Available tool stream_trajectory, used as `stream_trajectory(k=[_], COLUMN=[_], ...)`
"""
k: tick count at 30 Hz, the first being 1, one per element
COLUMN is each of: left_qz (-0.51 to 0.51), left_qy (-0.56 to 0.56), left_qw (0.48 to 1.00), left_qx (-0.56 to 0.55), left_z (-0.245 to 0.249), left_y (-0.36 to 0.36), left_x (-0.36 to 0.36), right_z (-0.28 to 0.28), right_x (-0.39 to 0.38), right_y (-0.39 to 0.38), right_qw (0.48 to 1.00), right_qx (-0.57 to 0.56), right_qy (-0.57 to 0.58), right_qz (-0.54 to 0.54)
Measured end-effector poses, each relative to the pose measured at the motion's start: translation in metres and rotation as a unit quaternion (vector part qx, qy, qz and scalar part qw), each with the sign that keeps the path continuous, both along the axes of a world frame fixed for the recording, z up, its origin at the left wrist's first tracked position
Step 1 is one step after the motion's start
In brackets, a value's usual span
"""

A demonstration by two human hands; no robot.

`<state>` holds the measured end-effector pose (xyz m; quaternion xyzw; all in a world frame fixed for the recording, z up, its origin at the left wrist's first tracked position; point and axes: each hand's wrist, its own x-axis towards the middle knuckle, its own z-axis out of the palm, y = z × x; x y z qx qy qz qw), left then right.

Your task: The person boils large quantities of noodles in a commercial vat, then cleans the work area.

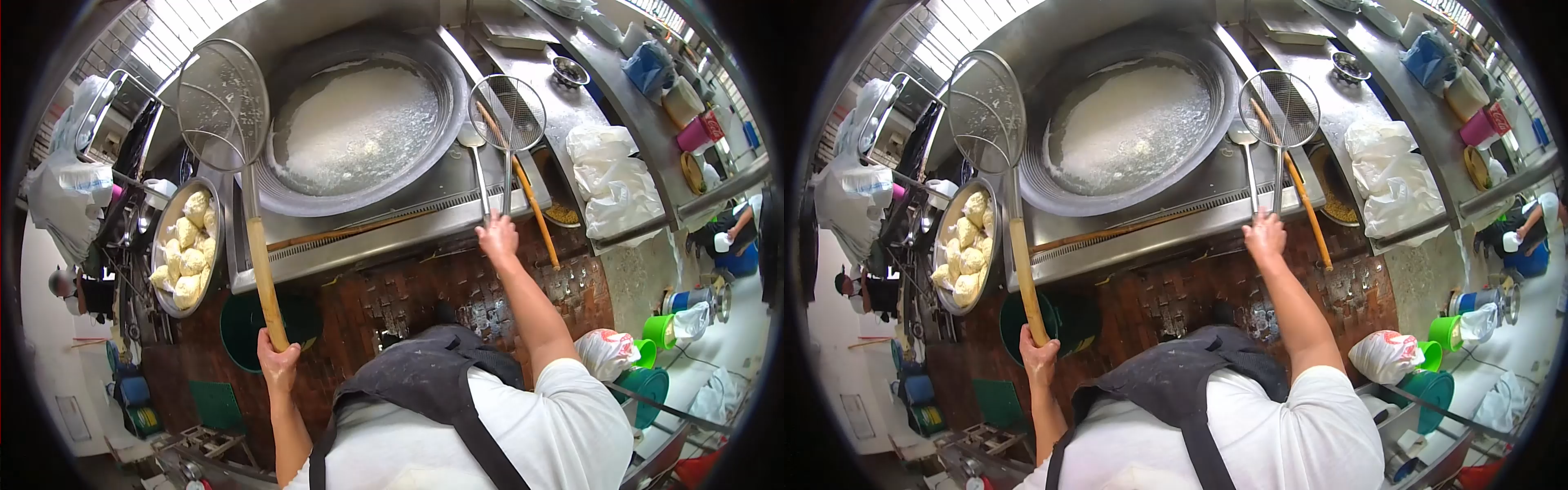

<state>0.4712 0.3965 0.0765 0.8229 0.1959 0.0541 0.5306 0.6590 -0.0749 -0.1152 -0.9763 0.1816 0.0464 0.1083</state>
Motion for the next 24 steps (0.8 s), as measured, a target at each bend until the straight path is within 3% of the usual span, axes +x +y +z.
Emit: stream_trajectory(k=[4,7,9,13,15,21,24], left_qz=[0.033,0.049,0.064,0.097,0.108,0.164,0.182], left_qy=[0.019,0.014,0.017,0.020,0.018,0.002,-0.009], left_qw=[0.998,0.997,0.997,0.994,0.992,0.983,0.978], left_qx=[-0.041,-0.053,-0.047,-0.045,-0.055,-0.085,-0.104], left_z=[0.003,0.004,0.004,0.006,0.004,-0.002,-0.003], left_y=[-0.030,-0.040,-0.043,-0.049,-0.048,-0.031,-0.018], left_x=[0.013,0.014,0.012,0.001,-0.008,-0.046,-0.059], right_z=[-0.053,-0.063,-0.061,-0.033,-0.015,0.051,0.083], right_x=[0.026,0.028,0.016,0.016,0.019,0.032,0.044], right_y=[-0.008,-0.027,-0.038,-0.044,-0.053,-0.050,0.021], right_qw=[0.991,0.994,0.990,0.986,0.959,0.927,0.917], right_qx=[-0.005,-0.027,-0.030,-0.003,-0.040,-0.095,0.000], right_qy=[0.066,0.066,0.057,0.140,0.242,0.262,0.202], right_qz=[0.113,0.077,0.123,0.095,0.145,0.252,0.345])
